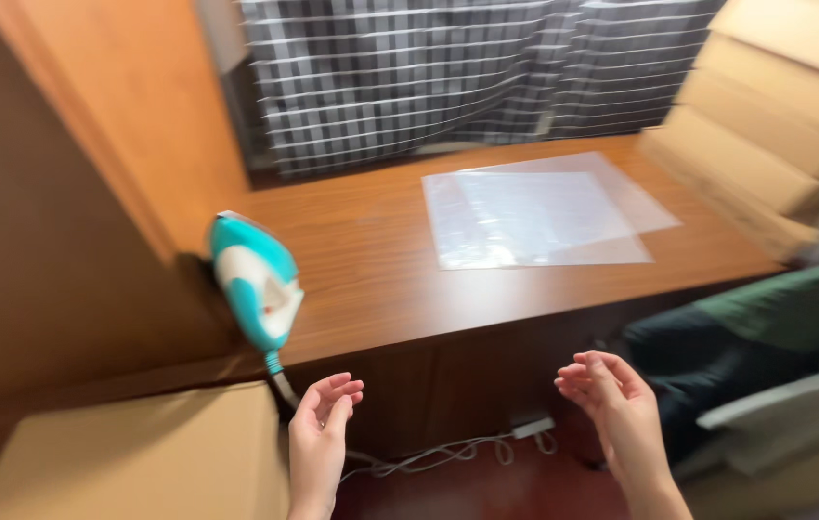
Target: The person irons a denim skirt on a wooden table using a teal and white iron, then folds it and places it into a clear plastic bag. The bagged skirt is placed into a cardboard box, which is then closed.
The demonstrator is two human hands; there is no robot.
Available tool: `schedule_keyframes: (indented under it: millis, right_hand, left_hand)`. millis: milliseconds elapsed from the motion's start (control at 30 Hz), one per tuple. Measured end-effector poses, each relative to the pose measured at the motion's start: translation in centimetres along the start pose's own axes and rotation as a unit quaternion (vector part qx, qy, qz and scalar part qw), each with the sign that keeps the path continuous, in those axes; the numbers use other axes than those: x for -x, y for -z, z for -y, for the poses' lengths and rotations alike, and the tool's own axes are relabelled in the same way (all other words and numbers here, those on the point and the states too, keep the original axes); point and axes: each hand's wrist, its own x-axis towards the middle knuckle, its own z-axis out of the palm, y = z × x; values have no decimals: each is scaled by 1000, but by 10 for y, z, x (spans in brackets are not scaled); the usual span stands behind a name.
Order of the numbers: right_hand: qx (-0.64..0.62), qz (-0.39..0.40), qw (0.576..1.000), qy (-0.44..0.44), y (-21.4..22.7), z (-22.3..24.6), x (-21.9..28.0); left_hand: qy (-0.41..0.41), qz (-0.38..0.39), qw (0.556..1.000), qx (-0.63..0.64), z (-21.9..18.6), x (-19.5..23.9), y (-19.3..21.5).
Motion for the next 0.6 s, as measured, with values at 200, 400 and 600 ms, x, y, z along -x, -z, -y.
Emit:
schedule_keyframes:
  millis: [200,400,600]
  right_hand:
    - [29,-91,995,28,98,54,52]
    - [84,-133,984,85,206,94,148]
    - [129,-199,947,218,345,134,278]
  left_hand:
    - [-2,139,990,-17,-10,52,-88]
    - [29,240,969,56,-23,182,-206]
    - [16,518,854,41,8,346,-285]
